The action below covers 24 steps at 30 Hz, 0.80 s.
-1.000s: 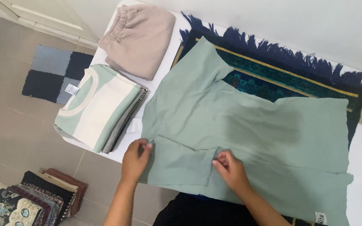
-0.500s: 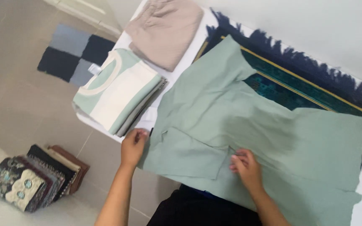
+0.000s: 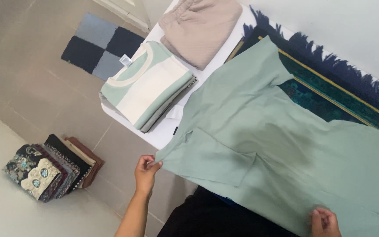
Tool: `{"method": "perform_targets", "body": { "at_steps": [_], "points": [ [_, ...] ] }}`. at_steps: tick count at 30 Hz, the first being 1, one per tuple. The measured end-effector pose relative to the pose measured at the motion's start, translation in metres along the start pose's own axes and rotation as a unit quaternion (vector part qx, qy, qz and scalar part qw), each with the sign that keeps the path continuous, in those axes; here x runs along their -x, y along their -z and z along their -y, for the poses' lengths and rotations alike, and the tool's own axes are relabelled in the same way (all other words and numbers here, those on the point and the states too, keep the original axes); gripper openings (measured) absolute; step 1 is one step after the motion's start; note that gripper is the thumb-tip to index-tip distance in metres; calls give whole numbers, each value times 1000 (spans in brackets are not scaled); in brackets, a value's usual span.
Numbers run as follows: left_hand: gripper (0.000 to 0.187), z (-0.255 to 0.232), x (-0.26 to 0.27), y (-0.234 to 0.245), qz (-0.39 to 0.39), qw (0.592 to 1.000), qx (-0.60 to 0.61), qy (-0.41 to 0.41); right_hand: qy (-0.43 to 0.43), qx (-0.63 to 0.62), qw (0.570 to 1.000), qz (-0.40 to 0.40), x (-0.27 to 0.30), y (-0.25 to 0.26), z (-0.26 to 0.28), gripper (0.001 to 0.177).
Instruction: The recorder irons a light green t-shirt on a table and then folds it.
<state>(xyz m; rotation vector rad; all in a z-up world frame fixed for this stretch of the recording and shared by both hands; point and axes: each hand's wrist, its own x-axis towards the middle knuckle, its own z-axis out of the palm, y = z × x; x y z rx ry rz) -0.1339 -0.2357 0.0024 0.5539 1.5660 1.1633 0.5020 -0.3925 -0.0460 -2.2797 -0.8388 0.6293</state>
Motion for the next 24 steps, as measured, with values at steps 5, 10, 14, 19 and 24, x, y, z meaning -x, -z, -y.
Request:
{"method": "perform_targets", "body": {
  "at_steps": [5, 10, 14, 19, 24],
  "points": [
    [37, -13, 8, -5, -11, 993, 118, -4, 105, -43, 992, -47, -12, 14, -157, 19],
    [39, -17, 4, -12, -119, 965, -221, -73, 81, 184, 969, -144, 30, 69, -138, 25],
    [38, -61, 20, -59, -52, 882, -427, -193, 1, 207, 954, -215, 43, 106, -105, 32],
    [53, -24, -17, -40, -82, 756, -620, -196, -79, 57, 976, -196, 27, 142, -90, 59],
    [42, 21, -69, 21, -106, 755, -627, -160, -129, 73, 981, -127, 21, 155, -100, 47]
  ]
}}
